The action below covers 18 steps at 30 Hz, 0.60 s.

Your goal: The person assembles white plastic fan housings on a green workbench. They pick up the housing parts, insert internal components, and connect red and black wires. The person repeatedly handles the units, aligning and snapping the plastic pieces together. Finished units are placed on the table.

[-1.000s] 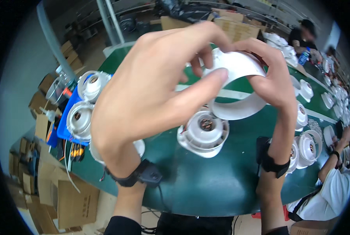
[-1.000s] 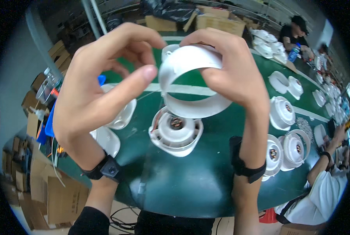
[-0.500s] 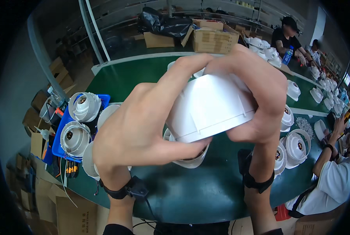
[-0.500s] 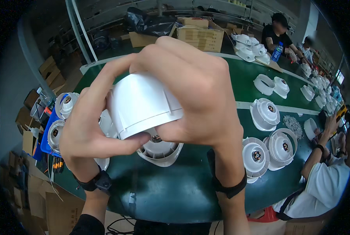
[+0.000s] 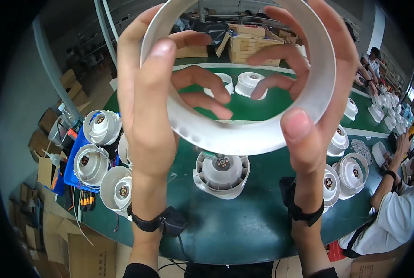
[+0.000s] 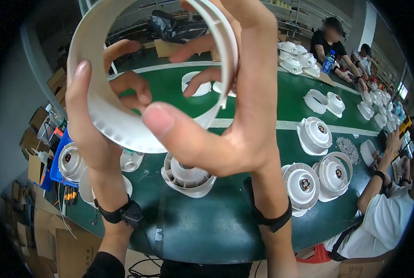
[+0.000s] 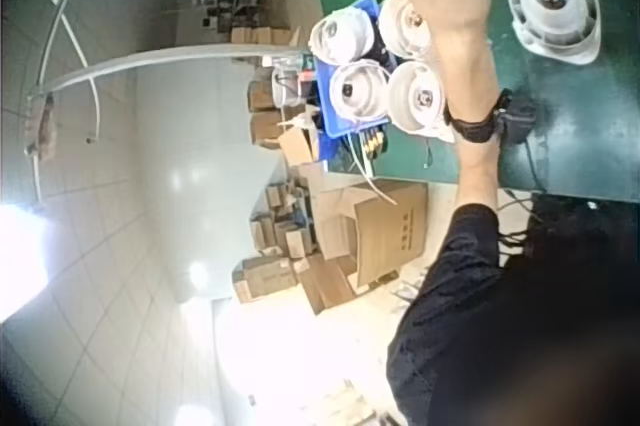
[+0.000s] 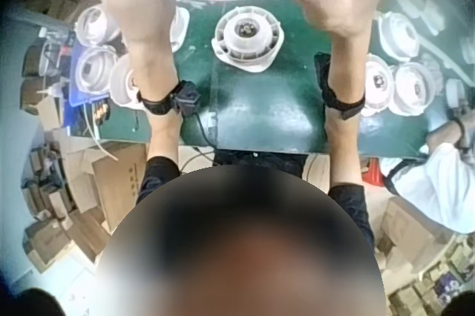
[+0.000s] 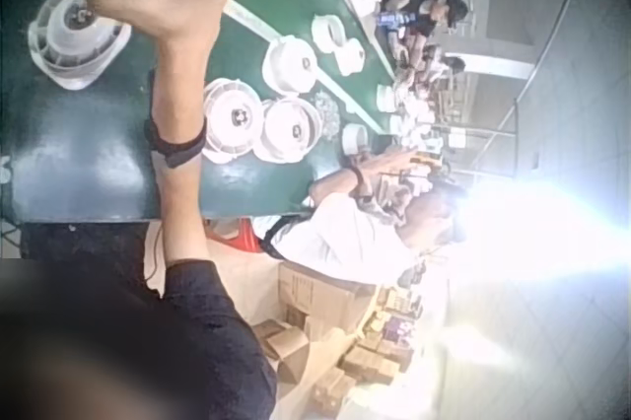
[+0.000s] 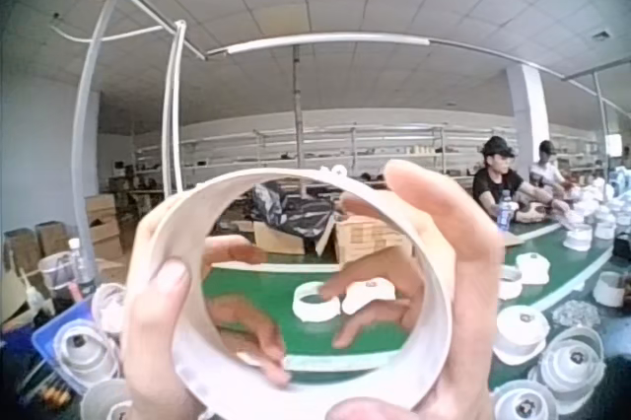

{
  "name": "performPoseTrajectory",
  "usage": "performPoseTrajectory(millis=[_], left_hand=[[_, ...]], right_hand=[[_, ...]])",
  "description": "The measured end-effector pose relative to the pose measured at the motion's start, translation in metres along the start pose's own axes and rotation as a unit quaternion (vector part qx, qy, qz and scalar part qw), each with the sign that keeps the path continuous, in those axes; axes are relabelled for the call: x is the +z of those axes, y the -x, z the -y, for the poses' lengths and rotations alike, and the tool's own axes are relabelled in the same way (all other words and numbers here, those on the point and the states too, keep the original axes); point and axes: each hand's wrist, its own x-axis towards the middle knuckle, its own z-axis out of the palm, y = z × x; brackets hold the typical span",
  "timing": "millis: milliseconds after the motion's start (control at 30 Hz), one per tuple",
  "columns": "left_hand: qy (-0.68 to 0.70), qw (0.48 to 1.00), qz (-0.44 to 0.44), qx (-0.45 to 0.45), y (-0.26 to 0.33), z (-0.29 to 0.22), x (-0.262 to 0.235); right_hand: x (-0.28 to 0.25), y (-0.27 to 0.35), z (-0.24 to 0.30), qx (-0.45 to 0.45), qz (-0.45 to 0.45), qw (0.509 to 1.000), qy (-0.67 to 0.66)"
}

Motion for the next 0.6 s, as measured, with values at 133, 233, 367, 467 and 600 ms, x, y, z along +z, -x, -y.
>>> performPoseTrajectory(millis=[133, 233, 367, 467, 600], left_hand=[[-0.092, 0.996, -0.008, -0.011, -0.002, 0.009, -0.018], [-0.337, 0.936, 0.081, 0.062, -0.009, 0.015, -0.035], [-0.312, 0.906, 0.251, 0.138, -0.016, 0.008, -0.045], [-0.121, 0.967, 0.216, 0.055, -0.003, 0.004, -0.031], [-0.076, 0.988, 0.128, 0.03, 0.001, -0.005, -0.022]], right_hand=[[0.006, 0.001, 0.003, -0.025, 0.007, 1.0, 0.009], [0.005, 0.004, -0.001, -0.032, 0.01, 0.999, 0.008], [0.015, 0.006, 0.004, 0.014, -0.028, 0.994, -0.102], [0.015, 0.013, 0.0, 0.103, -0.052, 0.957, -0.267], [0.01, 0.02, -0.006, 0.172, 0.013, 0.805, -0.568]])
